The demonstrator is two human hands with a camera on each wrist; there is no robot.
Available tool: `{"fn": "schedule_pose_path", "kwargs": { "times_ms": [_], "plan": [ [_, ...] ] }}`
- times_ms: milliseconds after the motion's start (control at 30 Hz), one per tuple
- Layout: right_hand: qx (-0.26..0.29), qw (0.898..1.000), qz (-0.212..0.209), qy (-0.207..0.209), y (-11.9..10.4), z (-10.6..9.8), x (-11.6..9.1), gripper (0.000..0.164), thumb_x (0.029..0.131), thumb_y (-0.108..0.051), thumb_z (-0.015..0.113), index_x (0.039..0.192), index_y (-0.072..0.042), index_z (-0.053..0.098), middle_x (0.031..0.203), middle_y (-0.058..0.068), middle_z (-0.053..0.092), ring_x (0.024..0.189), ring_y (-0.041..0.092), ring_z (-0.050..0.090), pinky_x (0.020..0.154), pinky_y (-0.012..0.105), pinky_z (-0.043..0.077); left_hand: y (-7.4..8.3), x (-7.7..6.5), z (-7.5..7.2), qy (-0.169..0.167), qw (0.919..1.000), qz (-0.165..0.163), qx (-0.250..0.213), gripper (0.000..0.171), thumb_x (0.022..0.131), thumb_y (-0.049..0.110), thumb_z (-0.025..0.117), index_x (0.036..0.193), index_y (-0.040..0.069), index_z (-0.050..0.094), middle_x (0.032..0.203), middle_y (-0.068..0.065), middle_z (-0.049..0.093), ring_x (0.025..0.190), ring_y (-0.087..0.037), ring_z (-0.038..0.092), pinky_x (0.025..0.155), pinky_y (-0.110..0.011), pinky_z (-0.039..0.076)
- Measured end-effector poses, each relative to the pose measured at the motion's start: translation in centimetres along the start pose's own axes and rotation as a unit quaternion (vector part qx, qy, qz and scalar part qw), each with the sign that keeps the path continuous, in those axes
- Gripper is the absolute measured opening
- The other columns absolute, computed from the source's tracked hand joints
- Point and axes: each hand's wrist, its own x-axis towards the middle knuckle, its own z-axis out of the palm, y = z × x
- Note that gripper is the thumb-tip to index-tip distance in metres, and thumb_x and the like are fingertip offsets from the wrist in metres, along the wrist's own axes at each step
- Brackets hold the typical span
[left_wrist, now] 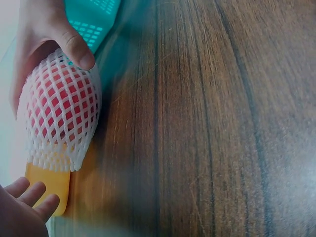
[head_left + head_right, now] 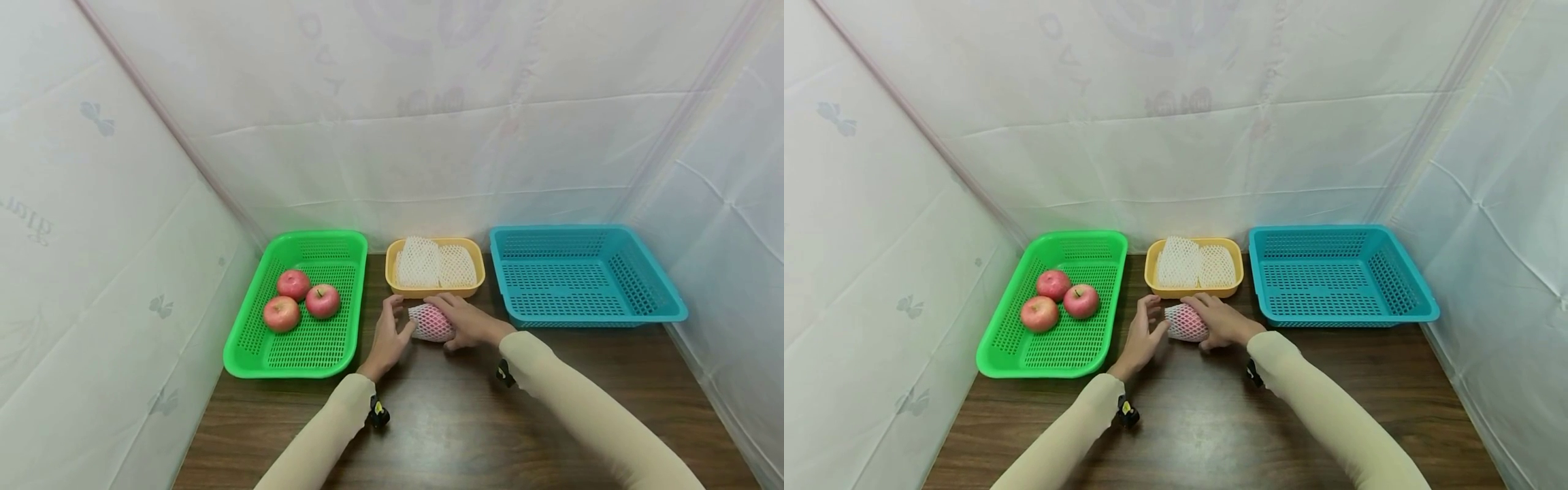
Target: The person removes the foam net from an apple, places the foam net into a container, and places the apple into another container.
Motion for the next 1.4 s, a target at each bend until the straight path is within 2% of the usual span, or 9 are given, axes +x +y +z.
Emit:
{"fn": "schedule_pose_path", "kwargs": {
  "times_ms": [500, 833, 1000, 1267, 1400],
  "plan": [
    [-0.01, 1.0, -0.012, 0.019, 0.0, 0.0, -0.6, 0.108, 0.07, -0.024, 0.089, 0.155, -0.025, 0.022, 0.155, 0.002, 0.024, 0.136, 0.026, 0.032, 0.107, 0.051, 0.035, -0.1, -0.1, 0.0, 0.003, 1.0, -0.004, 0.004, 0.058, 0.094, 0.017, 0.06, 0.141, 0.002, 0.031, 0.144, -0.022, 0.039, 0.127, -0.037, 0.045, 0.102, -0.055, 0.039],
    [-0.012, 0.999, -0.028, 0.045, 0.1, 0.1, -0.9, 0.108, 0.069, -0.024, 0.089, 0.155, -0.022, 0.024, 0.155, 0.005, 0.025, 0.136, 0.028, 0.032, 0.106, 0.052, 0.037, 0.2, -0.3, -0.1, 0.003, 0.9999, -0.016, 0.005, 0.059, 0.094, 0.018, 0.061, 0.142, 0.002, 0.031, 0.144, -0.02, 0.04, 0.128, -0.031, 0.045, 0.103, -0.052, 0.039],
    [-0.014, 0.998, -0.031, 0.061, 0.1, -0.1, -1.3, 0.107, 0.07, -0.024, 0.089, 0.154, -0.024, 0.024, 0.155, 0.006, 0.025, 0.138, 0.029, 0.03, 0.106, 0.053, 0.036, -0.3, -0.2, -0.1, 0.012, 0.9998, -0.014, 0.009, 0.057, 0.095, 0.021, 0.061, 0.141, 0.002, 0.033, 0.143, -0.02, 0.042, 0.128, -0.03, 0.046, 0.102, -0.052, 0.039],
    [-0.014, 0.996, -0.032, 0.084, 0.2, -0.6, -1.5, 0.103, 0.071, -0.026, 0.088, 0.154, -0.022, 0.027, 0.155, 0.011, 0.025, 0.139, 0.029, 0.028, 0.107, 0.053, 0.036, -0.5, -0.3, -0.1, 0.024, 0.9991, -0.034, 0.012, 0.049, 0.095, 0.016, 0.06, 0.138, 0.002, 0.041, 0.138, -0.014, 0.049, 0.128, -0.026, 0.048, 0.102, -0.049, 0.04],
    [-0.01, 0.994, -0.036, 0.1, 0.4, -0.7, -1.6, 0.104, 0.071, -0.026, 0.088, 0.154, -0.022, 0.026, 0.155, 0.01, 0.025, 0.14, 0.028, 0.027, 0.107, 0.052, 0.036, -0.6, -0.4, -0.1, 0.045, 0.9979, -0.041, 0.022, 0.039, 0.095, 0.014, 0.059, 0.132, 0.004, 0.049, 0.132, -0.011, 0.056, 0.124, -0.024, 0.052, 0.1, -0.046, 0.044]
  ]
}}
